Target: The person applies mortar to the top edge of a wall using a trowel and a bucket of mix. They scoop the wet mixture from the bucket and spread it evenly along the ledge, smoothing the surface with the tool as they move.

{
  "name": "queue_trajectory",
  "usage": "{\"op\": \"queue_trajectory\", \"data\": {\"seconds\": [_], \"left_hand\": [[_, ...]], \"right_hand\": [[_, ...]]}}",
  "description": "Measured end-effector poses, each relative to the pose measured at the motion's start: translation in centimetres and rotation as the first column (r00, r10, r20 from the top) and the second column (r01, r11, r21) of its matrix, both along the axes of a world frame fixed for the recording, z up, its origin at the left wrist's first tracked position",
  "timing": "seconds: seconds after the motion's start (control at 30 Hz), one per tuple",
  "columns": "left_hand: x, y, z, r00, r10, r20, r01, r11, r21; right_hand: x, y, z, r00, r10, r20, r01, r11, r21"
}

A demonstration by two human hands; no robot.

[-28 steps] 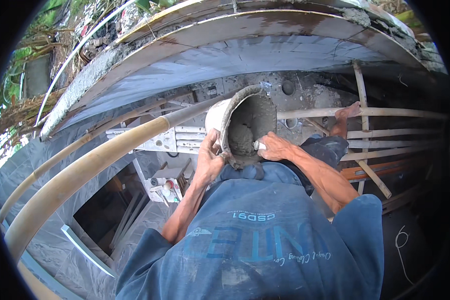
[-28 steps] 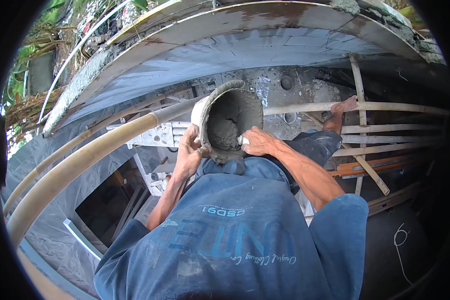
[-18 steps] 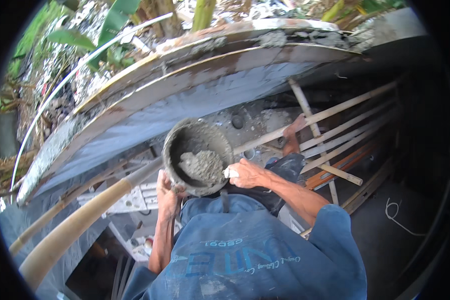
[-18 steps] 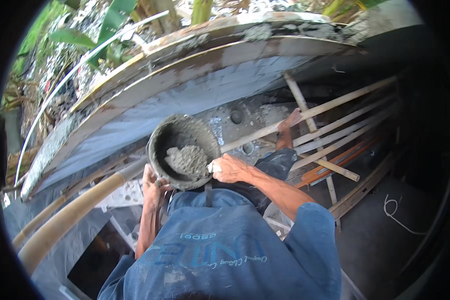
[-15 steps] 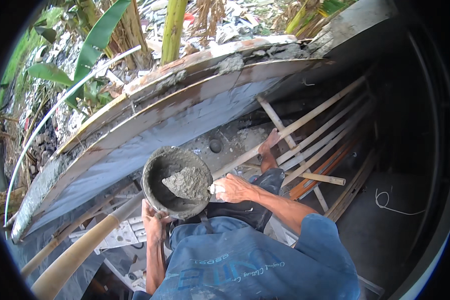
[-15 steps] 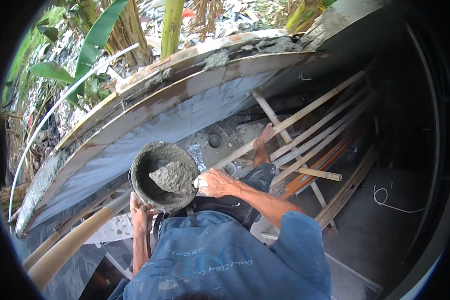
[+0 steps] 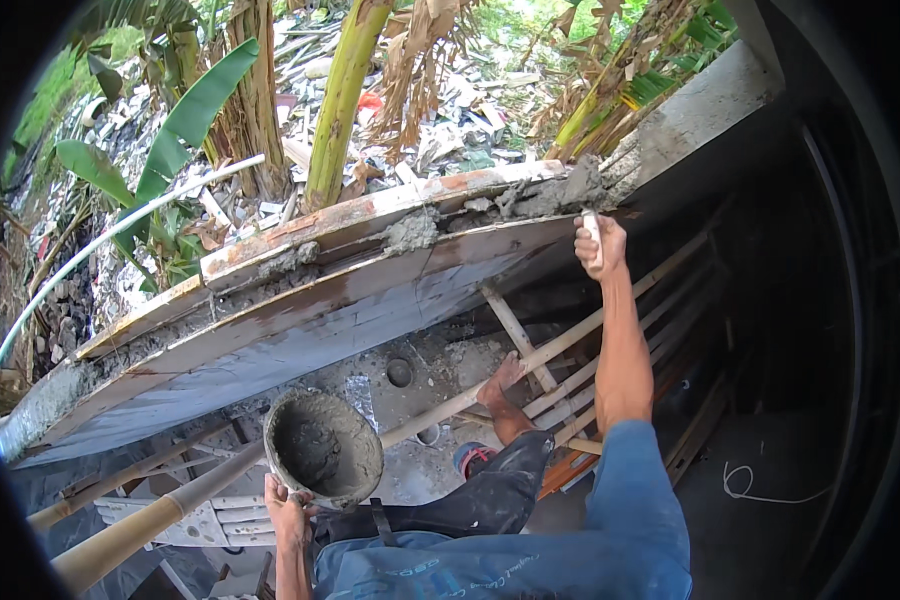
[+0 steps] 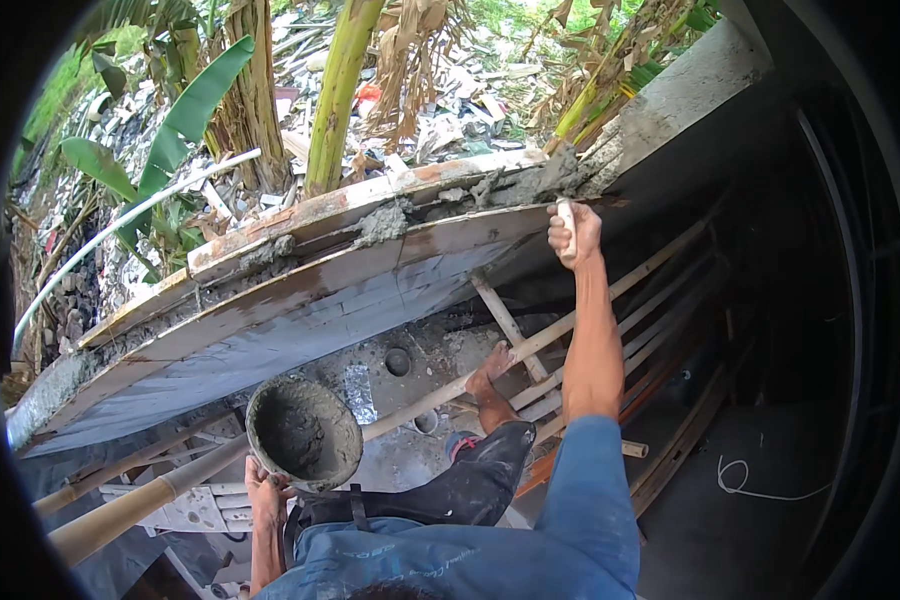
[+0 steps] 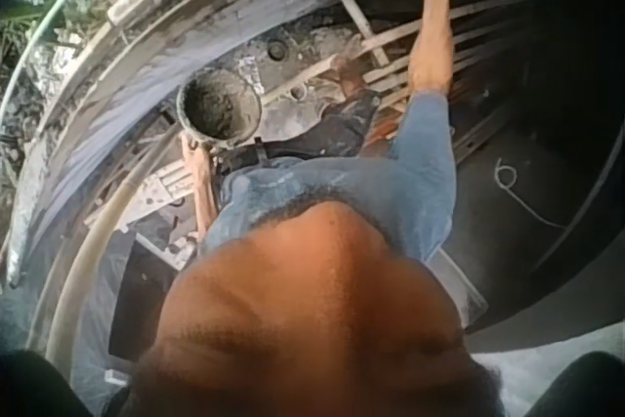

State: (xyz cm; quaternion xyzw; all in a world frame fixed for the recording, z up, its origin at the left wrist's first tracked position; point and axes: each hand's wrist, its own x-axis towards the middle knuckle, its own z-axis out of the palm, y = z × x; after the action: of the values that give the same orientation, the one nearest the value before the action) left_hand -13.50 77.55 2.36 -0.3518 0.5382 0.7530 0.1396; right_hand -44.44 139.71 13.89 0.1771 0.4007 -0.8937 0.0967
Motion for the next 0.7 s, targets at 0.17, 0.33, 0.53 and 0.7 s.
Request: {"op": "queue_trajectory", "data": {"seconds": [0.17,0.33,0.53,0.7], "left_hand": [[1.7,-0.1,-0.7,0.999,-0.041,0.028,0.044,0.993,-0.107],[0.8,0.2,1.6,0.992,-0.112,0.065,0.117,0.99,-0.074],[0.9,-2.4,1.9,0.961,-0.26,-0.098,0.25,0.963,-0.1],[0.5,-5.0,4.9,0.932,-0.335,-0.138,0.328,0.942,-0.072]], "right_hand": [[1.3,0.6,3.2,0.945,0.071,-0.318,-0.119,0.984,-0.133],[12.0,-5.6,5.9,0.954,-0.124,-0.273,0.133,0.991,0.018],[26.8,-26.3,3.4,0.99,-0.114,0.083,0.039,0.788,0.615],[32.0,-39.2,0.8,0.862,0.377,0.338,-0.3,-0.158,0.941]]}}
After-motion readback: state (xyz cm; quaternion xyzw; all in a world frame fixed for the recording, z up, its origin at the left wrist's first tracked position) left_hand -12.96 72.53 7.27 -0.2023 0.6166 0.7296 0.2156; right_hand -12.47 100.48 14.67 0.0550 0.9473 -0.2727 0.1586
